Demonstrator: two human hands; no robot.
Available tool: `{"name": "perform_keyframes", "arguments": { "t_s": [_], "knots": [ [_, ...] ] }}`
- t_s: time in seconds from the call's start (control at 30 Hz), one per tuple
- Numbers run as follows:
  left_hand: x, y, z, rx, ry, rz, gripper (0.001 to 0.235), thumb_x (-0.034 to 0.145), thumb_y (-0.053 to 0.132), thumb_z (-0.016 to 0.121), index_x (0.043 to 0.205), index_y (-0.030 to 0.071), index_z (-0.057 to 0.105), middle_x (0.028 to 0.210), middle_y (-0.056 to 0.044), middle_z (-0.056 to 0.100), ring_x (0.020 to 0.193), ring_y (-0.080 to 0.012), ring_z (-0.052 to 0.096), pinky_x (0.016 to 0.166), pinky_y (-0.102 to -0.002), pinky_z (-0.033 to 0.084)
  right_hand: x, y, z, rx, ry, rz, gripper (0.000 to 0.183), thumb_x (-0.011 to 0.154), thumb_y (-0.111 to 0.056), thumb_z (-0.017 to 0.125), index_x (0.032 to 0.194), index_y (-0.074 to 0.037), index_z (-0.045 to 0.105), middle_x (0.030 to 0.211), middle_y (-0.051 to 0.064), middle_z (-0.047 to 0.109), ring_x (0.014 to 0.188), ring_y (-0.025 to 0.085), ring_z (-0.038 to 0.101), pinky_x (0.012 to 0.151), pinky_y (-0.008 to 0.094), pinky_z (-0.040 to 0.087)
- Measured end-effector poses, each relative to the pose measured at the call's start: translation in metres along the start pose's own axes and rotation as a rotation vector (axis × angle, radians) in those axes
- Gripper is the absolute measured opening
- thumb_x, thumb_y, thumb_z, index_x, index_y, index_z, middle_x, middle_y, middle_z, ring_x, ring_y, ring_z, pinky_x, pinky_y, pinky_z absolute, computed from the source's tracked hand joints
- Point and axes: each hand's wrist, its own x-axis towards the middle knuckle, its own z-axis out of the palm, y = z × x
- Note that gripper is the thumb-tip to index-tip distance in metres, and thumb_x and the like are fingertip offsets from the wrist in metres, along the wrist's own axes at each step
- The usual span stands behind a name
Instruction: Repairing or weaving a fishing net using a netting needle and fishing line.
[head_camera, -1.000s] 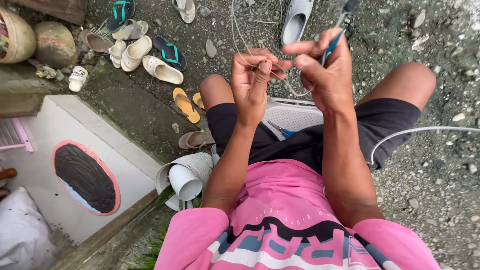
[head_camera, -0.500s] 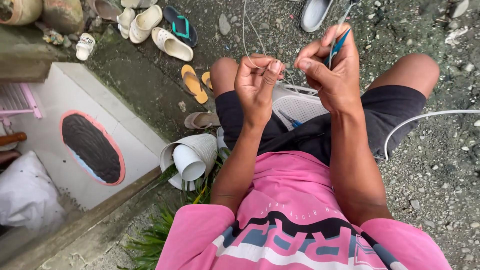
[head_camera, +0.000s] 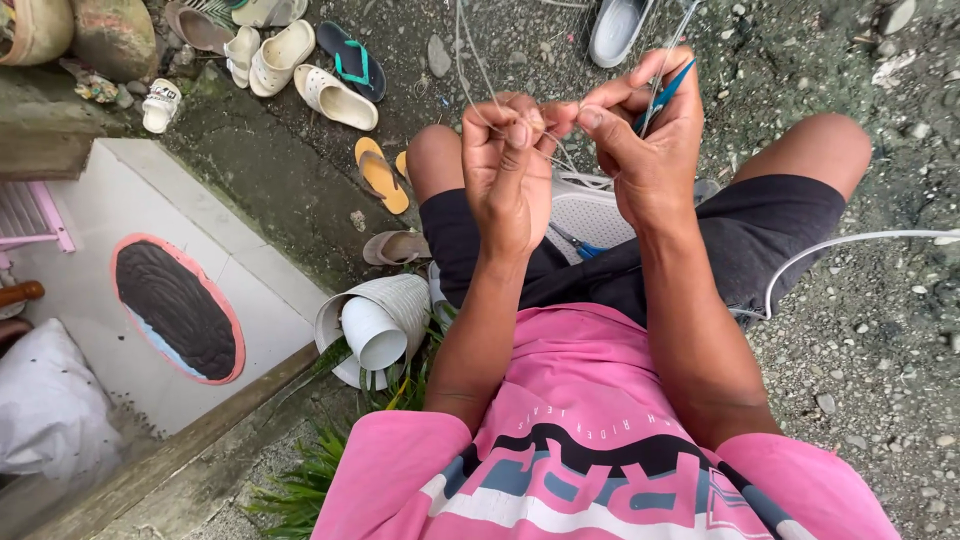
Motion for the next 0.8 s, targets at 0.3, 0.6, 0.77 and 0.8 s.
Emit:
{"name": "perform_keyframes", "arguments": {
  "t_s": [0.3,0.6,0.77,0.8],
  "knots": [
    [0.016,0.007,-0.015,0.078,-0.025,0.073,0.013,0.094,0.000,0.057,0.099,0.011,0.051,0.105,-0.005,0.052,0.091,-0.0193,0.058,0.075,-0.027,0.042,-0.009,-0.029,-0.020,-0.525,0.231,-0.202,0.029,0.105,-0.028,0.037,0.111,-0.005,0.054,0.082,0.000,0.039,0.066,0.008,0.042,0.056,0.020,0.038],
    [0.031,0.012,-0.010,0.051,-0.219,-0.211,0.024,0.087,-0.003,0.057,0.091,0.014,0.041,0.113,-0.010,0.054,0.090,-0.0174,0.057,0.084,-0.031,0.045,0.005,-0.082,0.006,-0.806,-0.154,-0.395,0.017,0.100,-0.007,0.068,0.109,0.008,0.066,0.097,0.016,0.059,0.087,0.021,0.052,0.077,0.029,0.041],
    [0.039,0.017,-0.002,0.336,-0.332,-0.183,0.048,0.074,0.008,0.081,0.092,0.016,0.038,0.114,-0.007,0.054,0.098,-0.0145,0.059,0.078,-0.024,0.047,0.023,-0.076,0.013,-0.724,-0.179,-0.326,0.012,0.100,-0.002,0.069,0.106,0.006,0.062,0.101,0.015,0.061,0.092,0.019,0.057,0.080,0.027,0.048],
    [0.038,0.016,0.001,0.334,-0.333,-0.178,0.048,0.074,0.008,0.081,0.092,0.016,0.038,0.114,-0.007,0.054,0.098,-0.0145,0.059,0.078,-0.024,0.047,0.025,-0.073,0.015,-0.726,-0.182,-0.330,0.012,0.100,-0.002,0.069,0.106,0.006,0.062,0.101,0.015,0.061,0.092,0.019,0.057,0.080,0.027,0.048]
  ]
}}
